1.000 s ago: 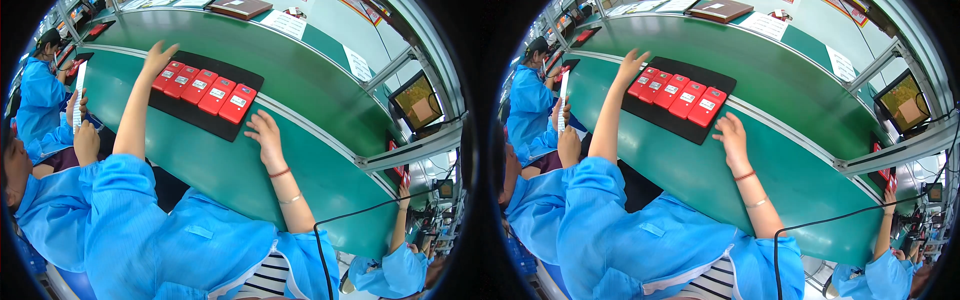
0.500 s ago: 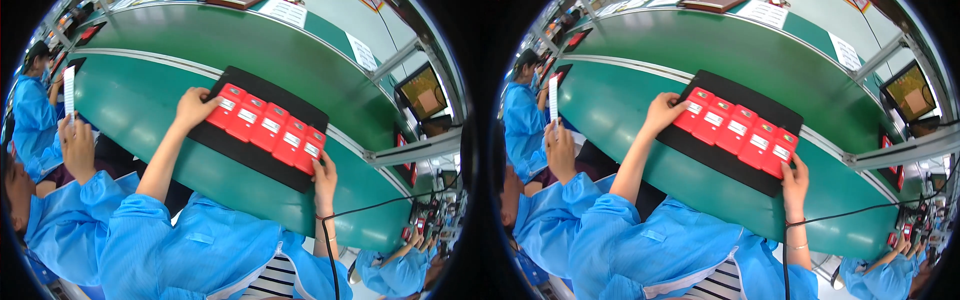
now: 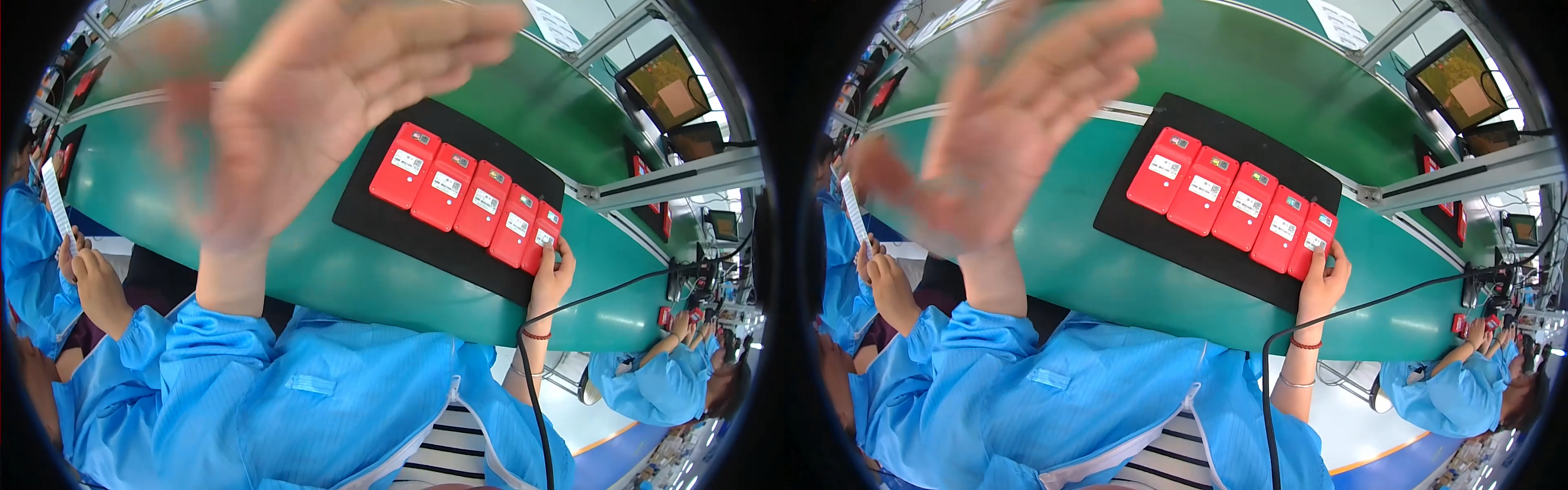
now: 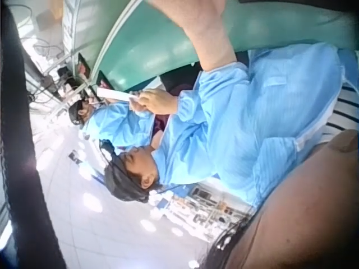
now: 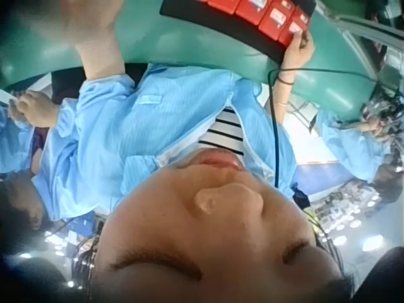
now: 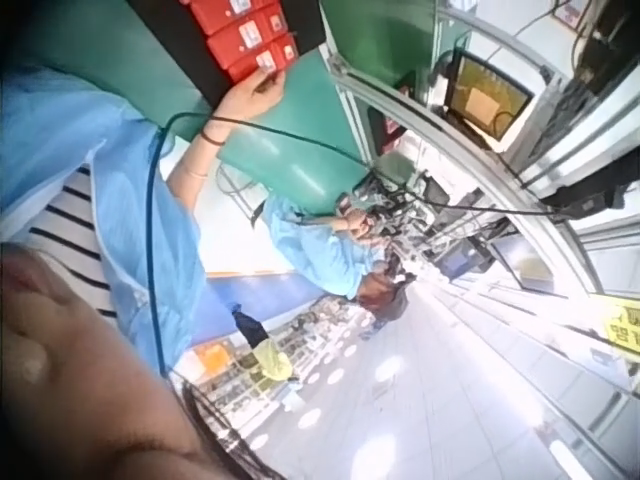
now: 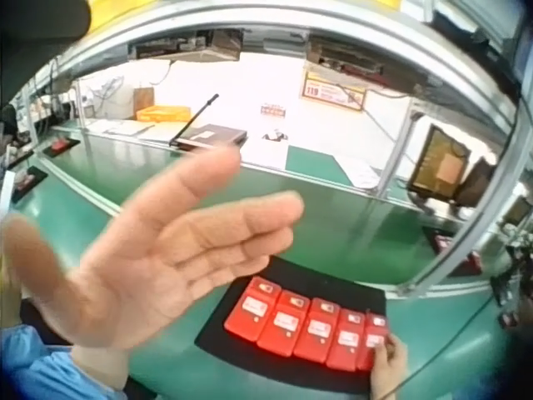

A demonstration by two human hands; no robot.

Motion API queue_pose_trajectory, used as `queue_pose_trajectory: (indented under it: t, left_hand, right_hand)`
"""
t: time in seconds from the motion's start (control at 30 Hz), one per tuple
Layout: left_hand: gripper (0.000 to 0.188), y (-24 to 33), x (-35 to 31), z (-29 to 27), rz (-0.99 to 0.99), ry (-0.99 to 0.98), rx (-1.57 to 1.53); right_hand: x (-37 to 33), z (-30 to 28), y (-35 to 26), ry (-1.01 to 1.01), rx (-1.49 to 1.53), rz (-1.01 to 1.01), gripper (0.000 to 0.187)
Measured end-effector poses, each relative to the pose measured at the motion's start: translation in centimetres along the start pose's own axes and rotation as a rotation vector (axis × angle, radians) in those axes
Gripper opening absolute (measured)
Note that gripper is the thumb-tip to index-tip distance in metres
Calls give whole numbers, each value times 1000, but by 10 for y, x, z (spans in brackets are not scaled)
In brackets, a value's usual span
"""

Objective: The person operates and tests several handheld electronic devices by hand at a factory workstation.

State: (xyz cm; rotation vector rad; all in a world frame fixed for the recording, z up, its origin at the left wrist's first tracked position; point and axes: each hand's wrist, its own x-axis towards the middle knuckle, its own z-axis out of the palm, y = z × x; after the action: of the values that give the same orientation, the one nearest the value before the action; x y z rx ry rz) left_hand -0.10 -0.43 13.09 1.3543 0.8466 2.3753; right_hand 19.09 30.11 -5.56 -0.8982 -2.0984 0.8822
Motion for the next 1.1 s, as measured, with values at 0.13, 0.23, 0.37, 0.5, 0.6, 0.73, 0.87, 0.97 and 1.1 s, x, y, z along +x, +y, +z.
queue_pose_trajectory:
  t: [0.13, 0.23, 0.37, 0.5, 0.6, 0.73, 0.87, 0.97, 1.1]
  left_hand:
    - [80, 22, -4, -32, 195, -382, 820]
    - [68, -44, -59, -24, -295, 8, 1235]
    - [78, -86, -114, -48, -585, -85, 1380]
    - [69, -91, -120, -62, -620, -57, 1326]
    - [68, -94, -113, -49, -514, -56, 1428]
    - [69, -103, -103, -52, -438, -128, 1443]
    - [54, -95, -109, -54, -503, 159, 1119]
    - [48, -91, -120, -59, -503, 477, 617]
    - [37, -79, -114, -57, -547, 282, 1272]
  right_hand:
    - [-5, -5, -21, -103, -109, -29, 46]
    - [-17, -13, -23, -271, -387, -435, 89]
    - [-2, -12, -38, -392, -356, -403, 94]
    - [-2, -23, -29, -339, -290, -358, 62]
    - [-7, -26, -24, -245, -169, -307, 54]
    - [-2, -16, -25, 28, 408, 169, 44]
    - [-8, -8, -9, 33, 255, 78, 37]
    - [-4, -10, 2, -79, -187, -175, 31]
    - [-3, -11, -20, -66, -282, -291, 41]
